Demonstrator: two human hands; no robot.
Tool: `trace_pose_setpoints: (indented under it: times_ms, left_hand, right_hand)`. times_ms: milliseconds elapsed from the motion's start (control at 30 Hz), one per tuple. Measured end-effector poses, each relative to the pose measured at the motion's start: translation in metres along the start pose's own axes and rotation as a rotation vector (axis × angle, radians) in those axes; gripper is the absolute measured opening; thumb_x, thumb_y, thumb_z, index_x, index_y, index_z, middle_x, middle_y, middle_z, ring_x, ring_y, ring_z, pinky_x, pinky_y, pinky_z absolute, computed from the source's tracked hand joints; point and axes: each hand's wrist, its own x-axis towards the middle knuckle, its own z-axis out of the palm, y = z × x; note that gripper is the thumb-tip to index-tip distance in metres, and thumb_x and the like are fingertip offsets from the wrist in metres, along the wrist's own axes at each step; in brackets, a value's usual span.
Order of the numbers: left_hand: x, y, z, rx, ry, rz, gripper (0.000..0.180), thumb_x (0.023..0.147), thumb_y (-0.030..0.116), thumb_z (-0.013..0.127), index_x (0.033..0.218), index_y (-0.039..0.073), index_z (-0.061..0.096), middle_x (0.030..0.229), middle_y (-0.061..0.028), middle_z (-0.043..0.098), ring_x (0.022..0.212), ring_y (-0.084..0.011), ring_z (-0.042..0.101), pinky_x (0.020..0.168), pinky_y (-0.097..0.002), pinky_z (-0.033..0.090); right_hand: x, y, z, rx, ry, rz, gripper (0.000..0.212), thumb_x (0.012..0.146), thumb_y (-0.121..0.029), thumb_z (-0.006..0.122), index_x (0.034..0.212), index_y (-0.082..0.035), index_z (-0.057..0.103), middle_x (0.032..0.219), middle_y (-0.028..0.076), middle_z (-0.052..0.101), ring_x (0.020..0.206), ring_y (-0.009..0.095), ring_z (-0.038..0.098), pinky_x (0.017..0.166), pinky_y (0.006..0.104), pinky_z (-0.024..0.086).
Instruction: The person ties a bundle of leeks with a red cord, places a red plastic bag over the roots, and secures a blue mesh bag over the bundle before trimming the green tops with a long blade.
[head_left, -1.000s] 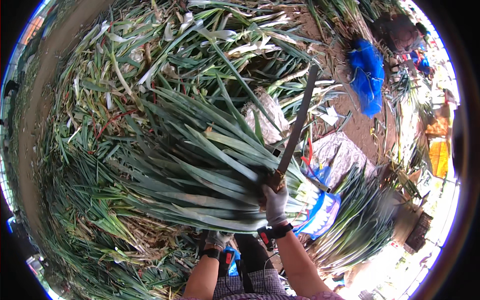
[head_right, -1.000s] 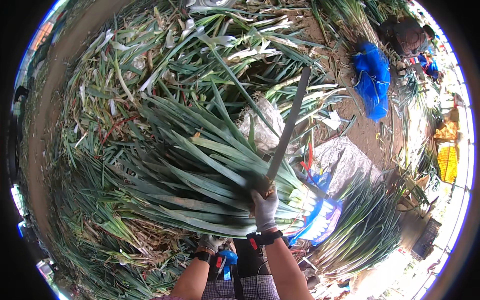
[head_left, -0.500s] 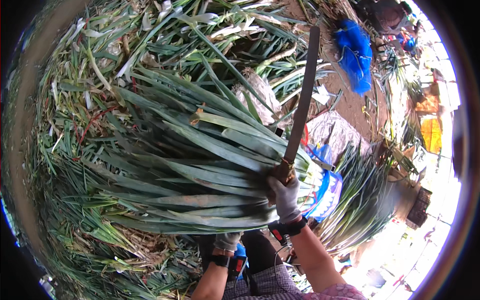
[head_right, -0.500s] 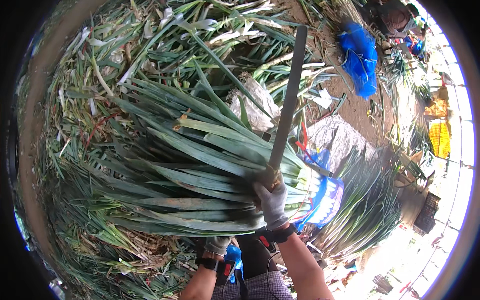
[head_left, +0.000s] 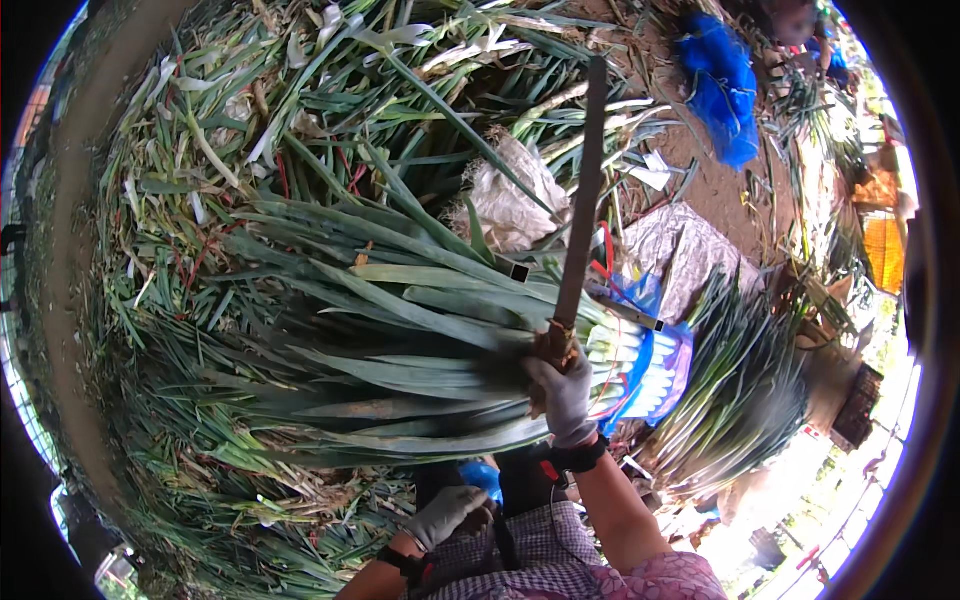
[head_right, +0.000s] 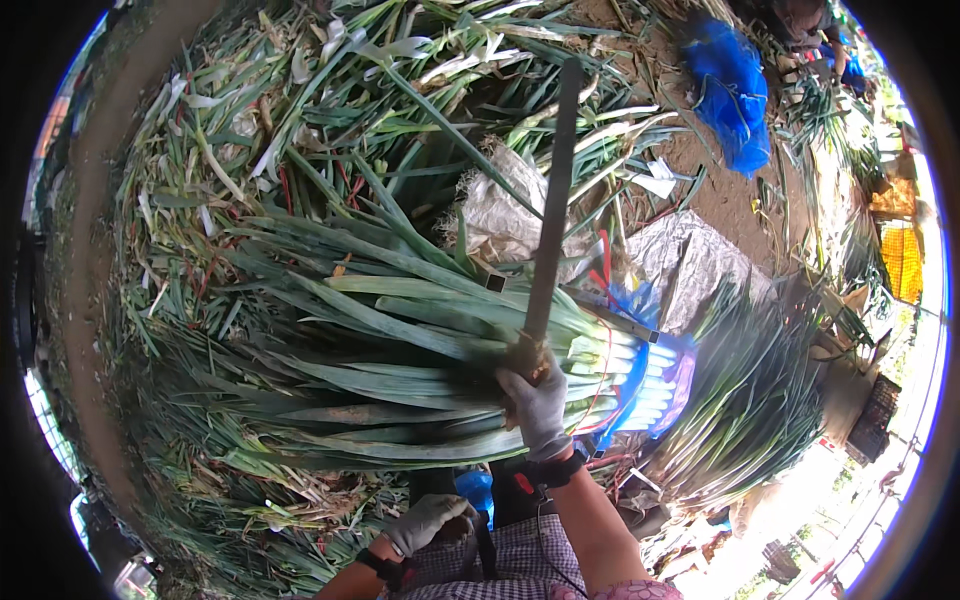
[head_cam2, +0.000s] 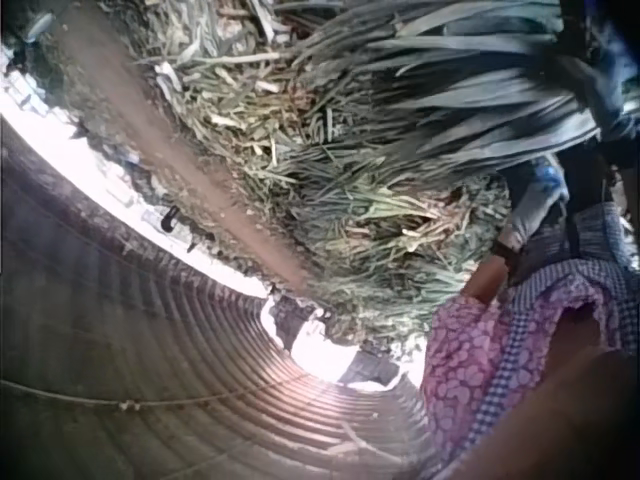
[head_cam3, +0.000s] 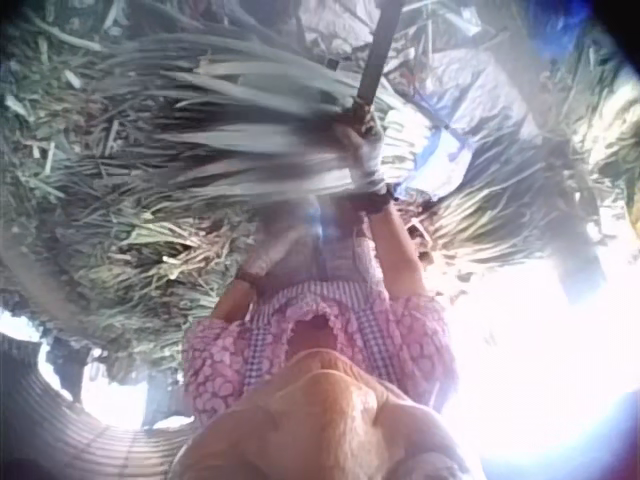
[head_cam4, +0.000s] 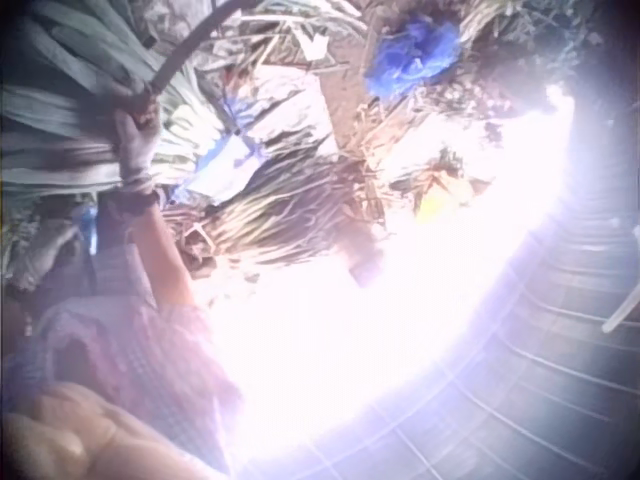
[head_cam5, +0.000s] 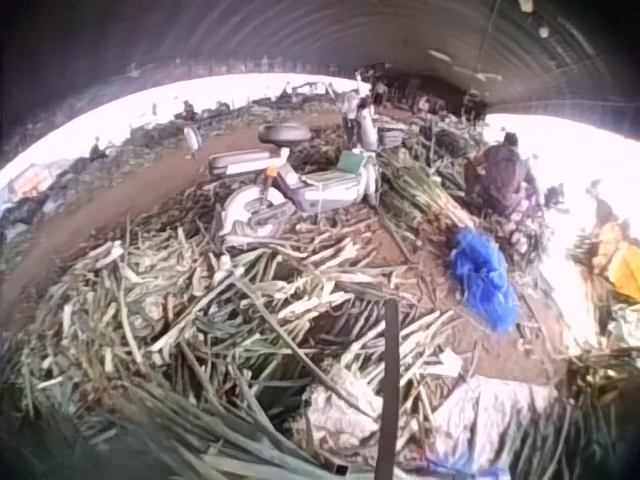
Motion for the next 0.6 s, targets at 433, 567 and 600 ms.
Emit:
trace_pose_setpoints:
  times_ms: [433, 567, 600]
  left_hand:
    - [0.091, 0.305, -0.022, 1.898, 0.917, 1.065, 0.05, 0.087, 0.018, 0.054, 0.136, 0.016, 0.044, 0.117, -0.0069, 0.063, 0.128, -0.0304, 0.04, 0.109, -0.0531, 0.018]
    - [0.1, 0.271, -0.021, 1.809, 0.975, 1.079, 0.027, 0.087, 0.02, 0.055, 0.112, 0.012, 0.06, 0.113, -0.0063, 0.062, 0.122, -0.0307, 0.044, 0.108, -0.0536, 0.019]
    - [0.102, 0.267, -0.023, 1.802, 1.008, 1.072, 0.027, 0.087, 0.021, 0.054, 0.111, 0.011, 0.06, 0.112, -0.0067, 0.061, 0.121, -0.0308, 0.044, 0.108, -0.0532, 0.02]
  right_hand:
    - [0.05, 0.001, 0.011, -0.434, 0.197, -0.327, 0.053, 0.069, -0.007, 0.071, 0.118, -0.004, 0.053, 0.128, 0.012, 0.05, 0.103, 0.031, 0.057, 0.087, 0.0375, 0.047]
    - [0.052, 0.047, 0.003, -0.446, 0.25, -0.437, 0.054, 0.069, -0.008, 0.072, 0.118, 0.0, 0.05, 0.131, 0.015, 0.047, 0.112, 0.035, 0.052, 0.092, 0.0402, 0.045]
    - [0.054, 0.058, 0.005, -0.395, 0.251, -0.462, 0.054, 0.069, -0.008, 0.071, 0.117, 0.002, 0.049, 0.131, 0.016, 0.046, 0.114, 0.037, 0.05, 0.093, 0.0411, 0.044]
